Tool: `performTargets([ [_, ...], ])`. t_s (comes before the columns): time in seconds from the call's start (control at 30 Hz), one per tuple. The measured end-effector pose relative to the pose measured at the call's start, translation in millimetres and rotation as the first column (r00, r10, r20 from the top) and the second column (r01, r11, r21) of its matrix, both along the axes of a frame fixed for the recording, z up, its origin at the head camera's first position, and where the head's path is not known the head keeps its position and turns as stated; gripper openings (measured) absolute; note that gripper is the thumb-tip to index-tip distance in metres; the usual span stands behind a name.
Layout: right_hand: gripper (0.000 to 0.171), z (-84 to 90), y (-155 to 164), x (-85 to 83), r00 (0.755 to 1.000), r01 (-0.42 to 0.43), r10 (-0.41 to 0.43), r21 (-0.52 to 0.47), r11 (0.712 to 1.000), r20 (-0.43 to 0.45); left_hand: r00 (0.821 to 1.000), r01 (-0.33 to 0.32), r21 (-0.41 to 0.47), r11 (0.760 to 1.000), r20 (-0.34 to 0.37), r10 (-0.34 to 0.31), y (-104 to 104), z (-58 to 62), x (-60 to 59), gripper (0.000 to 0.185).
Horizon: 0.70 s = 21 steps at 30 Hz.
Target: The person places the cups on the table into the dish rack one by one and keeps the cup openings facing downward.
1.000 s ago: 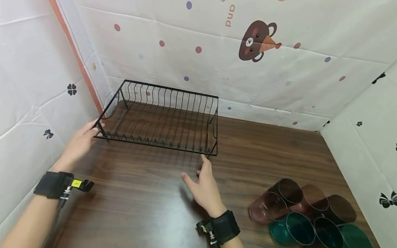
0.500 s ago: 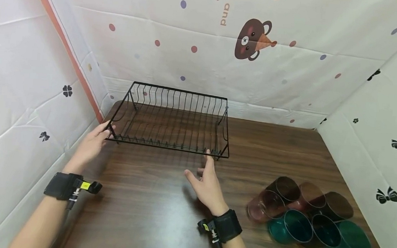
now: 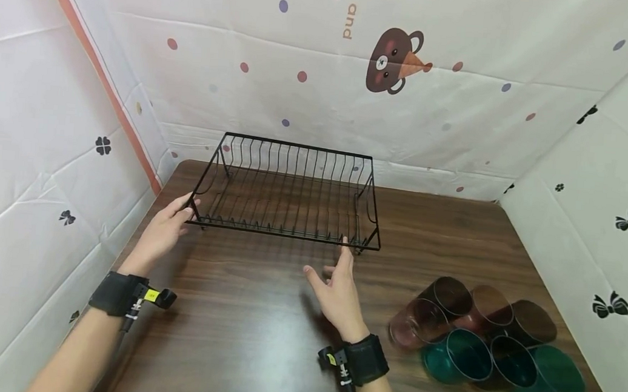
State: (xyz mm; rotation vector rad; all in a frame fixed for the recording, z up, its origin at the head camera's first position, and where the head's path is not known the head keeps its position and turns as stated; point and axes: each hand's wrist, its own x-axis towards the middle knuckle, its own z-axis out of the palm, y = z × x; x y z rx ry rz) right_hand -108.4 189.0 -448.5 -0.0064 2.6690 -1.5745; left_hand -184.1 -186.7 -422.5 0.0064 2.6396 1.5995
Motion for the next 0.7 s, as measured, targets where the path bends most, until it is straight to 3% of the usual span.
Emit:
performTargets([
  [0.27, 0.104, -1.4, 10, -0.8, 0.996, 0.088, -0.088, 0.021, 0.996, -0.002, 1.000, 0.027, 0.008, 1.000, -0.002, -0.027, 23, -5.4, -1.7, 0.056],
  [0.7, 0.100, -13.2, 23, -8.8, 0.972, 0.230, -0.224, 0.088, 0.969, -0.078, 0.997, 0.073, 0.017, 0.997, -0.018, -0.073, 61, -6.7, -2.0, 0.058],
])
